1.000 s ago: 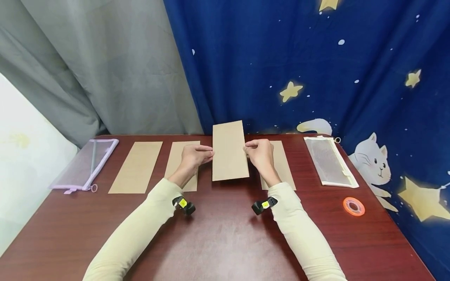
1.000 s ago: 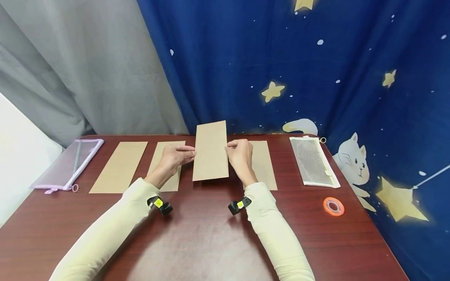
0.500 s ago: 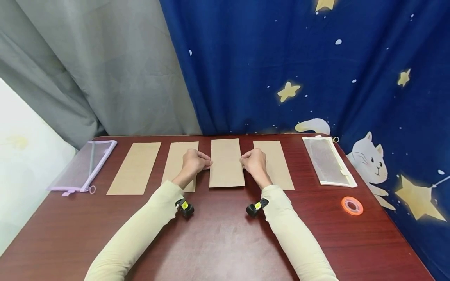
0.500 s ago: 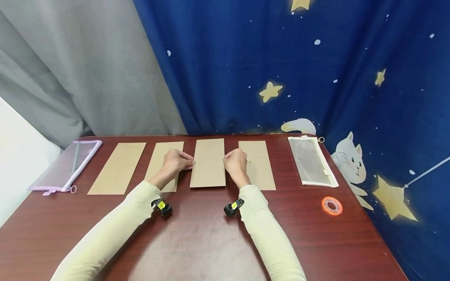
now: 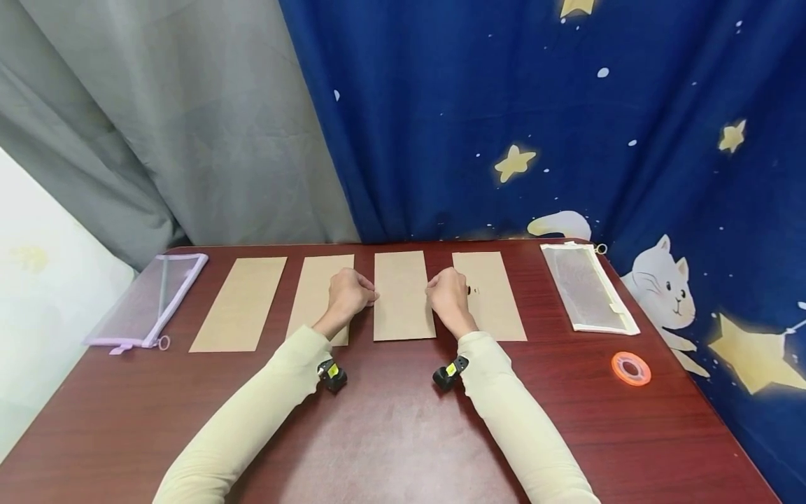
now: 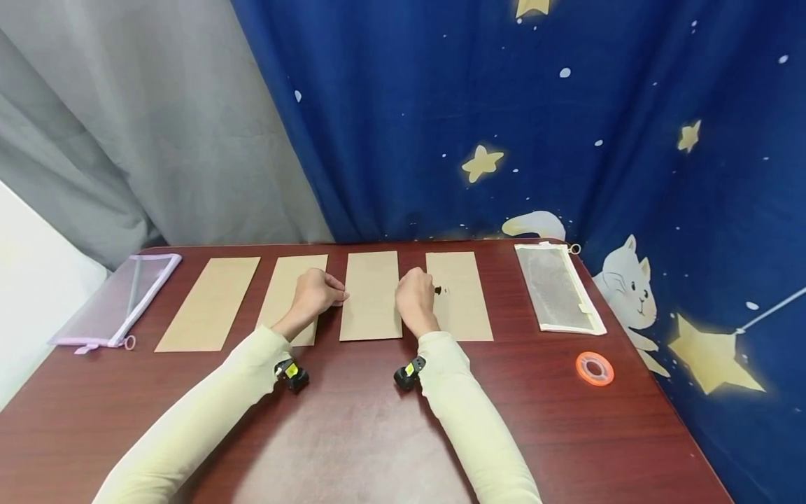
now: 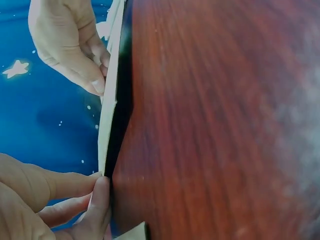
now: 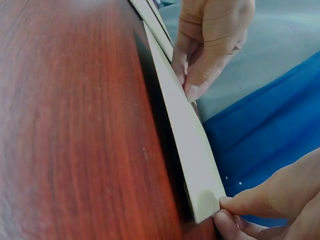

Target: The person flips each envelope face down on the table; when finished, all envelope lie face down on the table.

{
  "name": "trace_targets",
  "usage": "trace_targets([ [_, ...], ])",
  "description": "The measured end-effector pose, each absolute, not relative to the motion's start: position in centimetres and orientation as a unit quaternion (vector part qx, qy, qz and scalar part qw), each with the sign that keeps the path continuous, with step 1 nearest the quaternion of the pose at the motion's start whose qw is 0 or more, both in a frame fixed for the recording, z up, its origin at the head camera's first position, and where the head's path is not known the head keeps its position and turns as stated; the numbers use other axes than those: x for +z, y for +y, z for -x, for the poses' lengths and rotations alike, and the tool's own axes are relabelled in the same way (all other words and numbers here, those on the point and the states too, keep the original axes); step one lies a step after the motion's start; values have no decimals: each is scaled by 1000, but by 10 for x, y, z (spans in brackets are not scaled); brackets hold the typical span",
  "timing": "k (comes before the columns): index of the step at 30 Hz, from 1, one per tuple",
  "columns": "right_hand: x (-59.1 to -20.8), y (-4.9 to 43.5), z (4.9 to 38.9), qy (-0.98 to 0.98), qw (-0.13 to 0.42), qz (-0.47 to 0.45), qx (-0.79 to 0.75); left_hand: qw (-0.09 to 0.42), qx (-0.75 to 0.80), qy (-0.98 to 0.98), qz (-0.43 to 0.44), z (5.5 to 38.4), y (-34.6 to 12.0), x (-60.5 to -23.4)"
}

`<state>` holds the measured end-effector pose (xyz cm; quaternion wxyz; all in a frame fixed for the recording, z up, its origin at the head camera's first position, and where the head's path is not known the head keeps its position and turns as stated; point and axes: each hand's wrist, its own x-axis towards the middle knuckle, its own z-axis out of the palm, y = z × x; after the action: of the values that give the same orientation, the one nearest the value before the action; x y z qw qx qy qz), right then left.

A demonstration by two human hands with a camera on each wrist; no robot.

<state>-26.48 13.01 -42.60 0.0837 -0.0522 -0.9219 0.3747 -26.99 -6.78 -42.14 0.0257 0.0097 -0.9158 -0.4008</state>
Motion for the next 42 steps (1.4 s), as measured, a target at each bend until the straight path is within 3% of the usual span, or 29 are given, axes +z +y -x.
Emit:
trace_targets([
  [13,-415,136,265,-924,70,74,369,27,-377,-926,10,273,-63,-418],
  [21,-388,172,263,-913,48,51,402,20,-387,-922,-19,262,-61,-410],
  [24,-380,200,264,-913,30,71,401,-41,-483,-875,-13,260,-49,-404],
  [28,-381,243,268,-897,1,93,432,-172,-644,-744,-43,259,-27,-399],
  [33,-390,295,269,-850,-64,97,515,-288,-717,-632,-65,260,1,-394],
  [37,-393,321,265,-820,-135,106,546,-338,-730,-591,-63,265,19,-393],
  [42,-393,330,264,-780,-197,115,582,-355,-747,-554,-98,272,36,-395],
])
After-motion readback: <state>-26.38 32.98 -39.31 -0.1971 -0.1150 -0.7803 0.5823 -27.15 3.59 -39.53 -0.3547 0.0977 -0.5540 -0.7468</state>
